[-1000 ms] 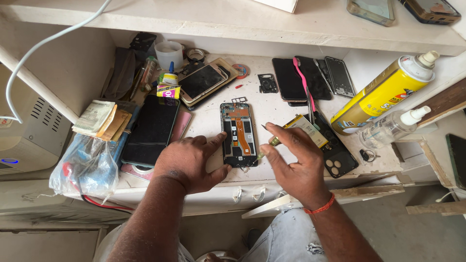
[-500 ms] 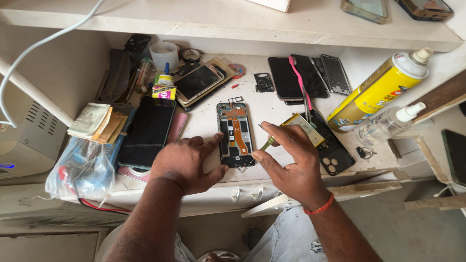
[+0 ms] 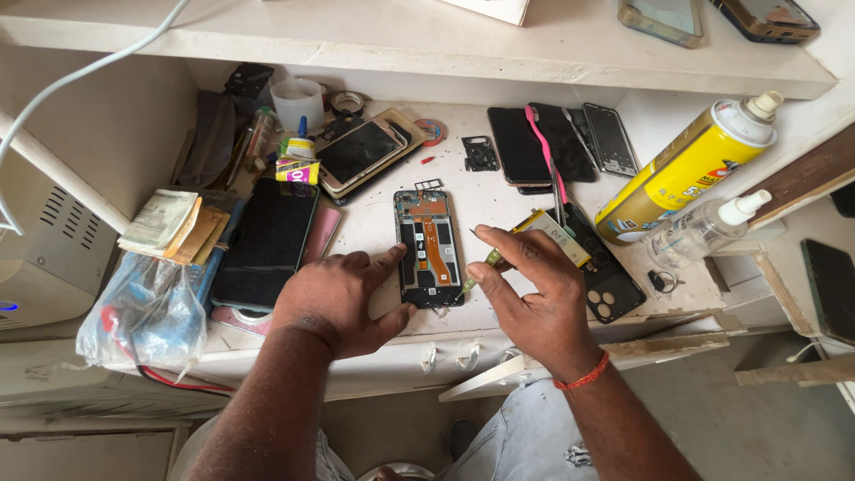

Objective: The person removes the battery from a disassembled smartphone using a prying tool, then uses a screwdriver to loosen screws on the motherboard. The person then picks up a separate smartphone and wipes its screen with a cloth.

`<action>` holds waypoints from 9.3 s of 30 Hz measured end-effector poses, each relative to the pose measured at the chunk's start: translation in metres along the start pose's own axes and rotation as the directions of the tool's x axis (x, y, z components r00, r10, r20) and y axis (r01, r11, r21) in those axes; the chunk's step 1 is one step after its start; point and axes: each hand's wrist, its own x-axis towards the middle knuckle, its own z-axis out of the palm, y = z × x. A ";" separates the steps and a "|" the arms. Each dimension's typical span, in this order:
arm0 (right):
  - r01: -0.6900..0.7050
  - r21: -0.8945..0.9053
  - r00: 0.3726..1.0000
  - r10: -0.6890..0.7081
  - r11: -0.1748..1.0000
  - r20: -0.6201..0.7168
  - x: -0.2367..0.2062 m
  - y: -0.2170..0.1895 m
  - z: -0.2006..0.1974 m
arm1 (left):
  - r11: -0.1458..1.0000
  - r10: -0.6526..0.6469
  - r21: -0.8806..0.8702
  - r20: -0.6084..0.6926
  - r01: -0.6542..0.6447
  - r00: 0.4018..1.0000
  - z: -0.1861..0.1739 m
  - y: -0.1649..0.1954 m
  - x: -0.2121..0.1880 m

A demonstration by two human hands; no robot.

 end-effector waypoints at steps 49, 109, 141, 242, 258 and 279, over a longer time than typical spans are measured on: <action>-0.227 0.307 0.972 0.198 0.924 0.124 -0.011 0.007 0.010 | 1.000 -0.013 -0.008 0.013 0.013 1.000 0.000 0.000 0.000; -0.223 0.278 0.975 0.220 0.934 0.045 -0.021 0.018 0.009 | 0.999 -0.041 0.013 0.062 0.040 0.997 -0.005 0.004 0.000; 0.019 -0.187 0.989 0.009 0.982 0.149 -0.021 0.028 0.013 | 0.999 -0.031 0.014 0.027 0.031 0.999 -0.007 0.006 0.000; -0.394 0.238 0.900 0.425 0.888 -0.096 -0.021 0.028 0.004 | 0.991 0.135 0.034 -0.075 -0.133 0.988 0.013 -0.005 -0.001; -0.262 0.104 0.965 0.262 0.960 0.009 -0.007 0.010 0.006 | 0.994 0.102 0.048 -0.047 -0.099 0.994 0.008 -0.002 0.000; -0.232 0.082 0.972 0.227 0.969 0.063 0.005 0.009 0.015 | 0.995 0.087 0.051 -0.022 -0.086 0.996 0.005 0.000 0.000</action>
